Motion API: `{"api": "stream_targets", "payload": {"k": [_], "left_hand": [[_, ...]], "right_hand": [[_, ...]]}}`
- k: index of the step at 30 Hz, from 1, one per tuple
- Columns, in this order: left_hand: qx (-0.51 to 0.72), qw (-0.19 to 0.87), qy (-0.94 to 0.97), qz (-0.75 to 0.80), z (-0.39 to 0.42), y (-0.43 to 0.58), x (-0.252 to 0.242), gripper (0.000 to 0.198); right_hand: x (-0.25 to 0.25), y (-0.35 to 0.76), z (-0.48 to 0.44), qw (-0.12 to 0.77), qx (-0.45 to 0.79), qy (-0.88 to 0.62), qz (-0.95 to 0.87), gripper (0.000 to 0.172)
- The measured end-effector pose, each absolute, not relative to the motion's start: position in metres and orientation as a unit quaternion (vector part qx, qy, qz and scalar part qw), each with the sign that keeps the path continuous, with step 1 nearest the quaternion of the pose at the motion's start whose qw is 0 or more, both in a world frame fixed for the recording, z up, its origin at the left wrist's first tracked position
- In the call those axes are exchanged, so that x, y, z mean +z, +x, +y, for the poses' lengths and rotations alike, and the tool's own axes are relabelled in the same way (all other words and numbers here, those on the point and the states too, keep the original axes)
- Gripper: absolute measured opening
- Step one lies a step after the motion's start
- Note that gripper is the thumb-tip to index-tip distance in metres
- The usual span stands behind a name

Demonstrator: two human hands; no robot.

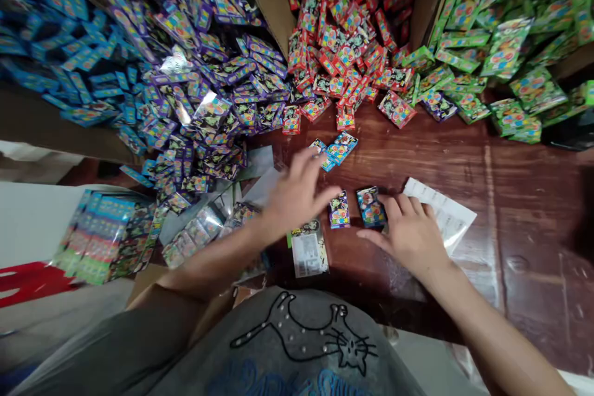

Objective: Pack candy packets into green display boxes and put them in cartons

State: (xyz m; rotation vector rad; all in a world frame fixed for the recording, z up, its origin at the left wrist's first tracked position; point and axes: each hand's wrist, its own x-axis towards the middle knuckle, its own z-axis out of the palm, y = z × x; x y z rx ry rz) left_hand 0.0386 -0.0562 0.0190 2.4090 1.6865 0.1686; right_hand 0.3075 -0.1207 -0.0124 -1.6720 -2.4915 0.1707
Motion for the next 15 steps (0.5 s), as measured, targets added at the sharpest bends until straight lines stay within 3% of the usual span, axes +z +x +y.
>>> {"api": "stream_targets", "payload": {"k": [2, 4, 9, 13, 15], "left_hand": [[0.050, 0.049, 0.792, 0.607, -0.013, 0.017, 0.026, 0.053], [0.007, 0.016, 0.785, 0.620, 0.028, -0.001, 0.025, 0.048], [0.040, 0.054, 0.818, 0.572, 0.091, -0.035, -0.004, 0.068], [0.084, 0.091, 0.846, 0.519, 0.115, -0.056, -0.029, 0.065], [0.080, 0.101, 0.843, 0.522, 0.122, -0.060, -0.032, 0.068]], "right_hand": [[-0.006, 0.312, -0.096, 0.092, 0.083, -0.565, -0.816, 0.080], [0.008, 0.324, -0.054, 0.116, 0.055, -0.627, -0.768, 0.077], [0.041, 0.393, 0.052, 0.132, -0.028, -0.761, -0.634, 0.084], [0.032, 0.430, 0.085, 0.039, 0.070, -0.789, -0.609, 0.111], [0.019, 0.435, 0.091, 0.008, 0.112, -0.791, -0.602, 0.114]]}}
